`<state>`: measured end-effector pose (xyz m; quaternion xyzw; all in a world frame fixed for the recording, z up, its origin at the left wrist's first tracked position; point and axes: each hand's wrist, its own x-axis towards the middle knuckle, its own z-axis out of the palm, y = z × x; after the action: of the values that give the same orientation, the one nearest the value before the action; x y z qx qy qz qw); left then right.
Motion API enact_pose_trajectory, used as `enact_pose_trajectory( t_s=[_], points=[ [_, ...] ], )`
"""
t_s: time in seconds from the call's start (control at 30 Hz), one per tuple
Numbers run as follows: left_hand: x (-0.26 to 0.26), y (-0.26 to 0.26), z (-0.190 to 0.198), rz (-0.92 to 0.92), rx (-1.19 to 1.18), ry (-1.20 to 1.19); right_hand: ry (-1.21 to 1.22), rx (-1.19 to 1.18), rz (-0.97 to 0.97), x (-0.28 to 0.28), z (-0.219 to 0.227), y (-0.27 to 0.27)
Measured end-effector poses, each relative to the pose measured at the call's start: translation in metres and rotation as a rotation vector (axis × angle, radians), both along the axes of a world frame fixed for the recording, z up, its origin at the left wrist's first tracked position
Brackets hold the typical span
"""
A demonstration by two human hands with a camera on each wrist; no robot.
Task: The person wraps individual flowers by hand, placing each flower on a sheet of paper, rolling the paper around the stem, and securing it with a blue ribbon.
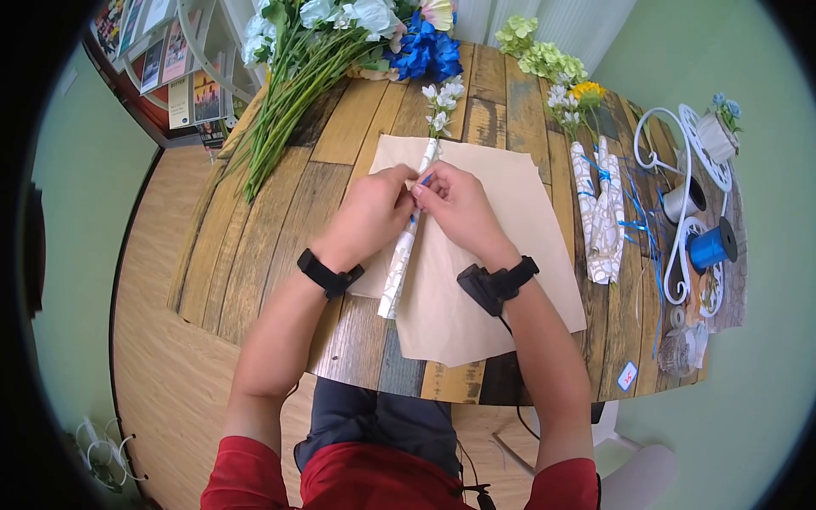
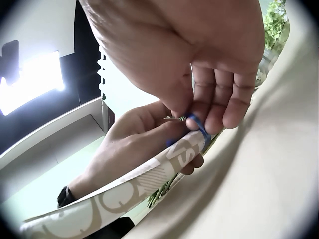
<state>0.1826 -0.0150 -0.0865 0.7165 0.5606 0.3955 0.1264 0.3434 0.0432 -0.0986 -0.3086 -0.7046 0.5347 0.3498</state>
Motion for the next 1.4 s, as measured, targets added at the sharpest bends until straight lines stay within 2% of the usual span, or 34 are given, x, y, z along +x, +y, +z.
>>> enact_pose_trajectory(
  t_s=[0.03, 0.17, 0.23, 0.27, 0.33, 0.47, 0.53, 0.57, 0.63, 0.67, 0.73, 0.77, 0.87, 0.93, 1.07, 1.17, 1.23, 1.37, 1.4],
  points=[
    [0.0, 0.001, -0.002, 0.031, 0.059, 0.122, 0.013, -0.026, -0.014, -0.001, 0.0, -0.001],
    [-0.002, 0.0, 0.001, 0.045, 0.053, 0.059, -0.017, -0.031, -0.048, -0.002, 0.0, -0.001],
    [-0.01, 0.0, 0.011, 0.007, -0.309, -0.276, -0.049, -0.04, -0.062, 0.001, -0.001, 0.0],
    [-0.014, 0.002, 0.01, 0.006, -0.309, -0.275, -0.048, -0.04, -0.062, 0.001, 0.0, 0.0],
    [-0.023, 0.005, 0.007, -0.074, -0.49, -0.495, 0.048, -0.165, -0.018, 0.001, 0.002, -0.001],
    [-0.036, 0.007, 0.003, -0.109, -0.613, -0.601, -0.004, -0.176, -0.002, 0.006, -0.005, 0.004],
    [-0.042, 0.008, 0.002, 0.005, -0.513, -0.066, -0.312, -0.065, -0.132, 0.009, 0.003, 0.004],
    [-0.043, 0.008, 0.002, 0.004, -0.512, -0.066, -0.312, -0.065, -0.133, 0.011, 0.004, 0.005],
    [-0.037, 0.004, 0.01, 0.031, -0.413, 0.098, -0.295, -0.168, -0.061, 0.013, 0.007, 0.005],
    [-0.035, 0.004, 0.008, 0.03, -0.413, 0.098, -0.295, -0.169, -0.061, 0.013, 0.006, 0.005],
    [-0.03, 0.004, 0.002, -0.097, -0.21, -0.084, -0.185, -0.184, -0.041, 0.012, 0.004, 0.004],
    [-0.028, 0.004, 0.001, -0.096, -0.211, -0.083, -0.184, -0.185, -0.04, 0.012, 0.004, 0.004],
    [-0.024, 0.002, 0.002, -0.135, -0.163, 0.051, -0.197, -0.209, -0.029, 0.011, 0.005, 0.005],
    [-0.02, 0.001, 0.008, -0.104, -0.205, 0.144, -0.114, -0.191, 0.012, 0.011, 0.003, 0.005],
    [-0.02, 0.001, 0.004, -0.112, -0.163, 0.136, -0.131, -0.238, 0.067, 0.01, 0.006, 0.003],
    [-0.023, 0.001, 0.002, -0.108, -0.144, 0.227, -0.095, -0.231, 0.07, 0.011, 0.003, 0.005],
    [-0.024, -0.001, 0.002, 0.013, -0.218, 0.351, -0.584, 0.143, -0.133, 0.016, 0.005, 0.007],
    [-0.021, -0.005, 0.008, -0.005, -0.244, 0.326, -0.526, 0.155, -0.09, 0.017, 0.003, 0.007],
    [-0.019, -0.006, 0.01, 0.049, -0.179, 0.281, -0.472, 0.027, -0.086, 0.016, 0.008, 0.005]
  ],
)
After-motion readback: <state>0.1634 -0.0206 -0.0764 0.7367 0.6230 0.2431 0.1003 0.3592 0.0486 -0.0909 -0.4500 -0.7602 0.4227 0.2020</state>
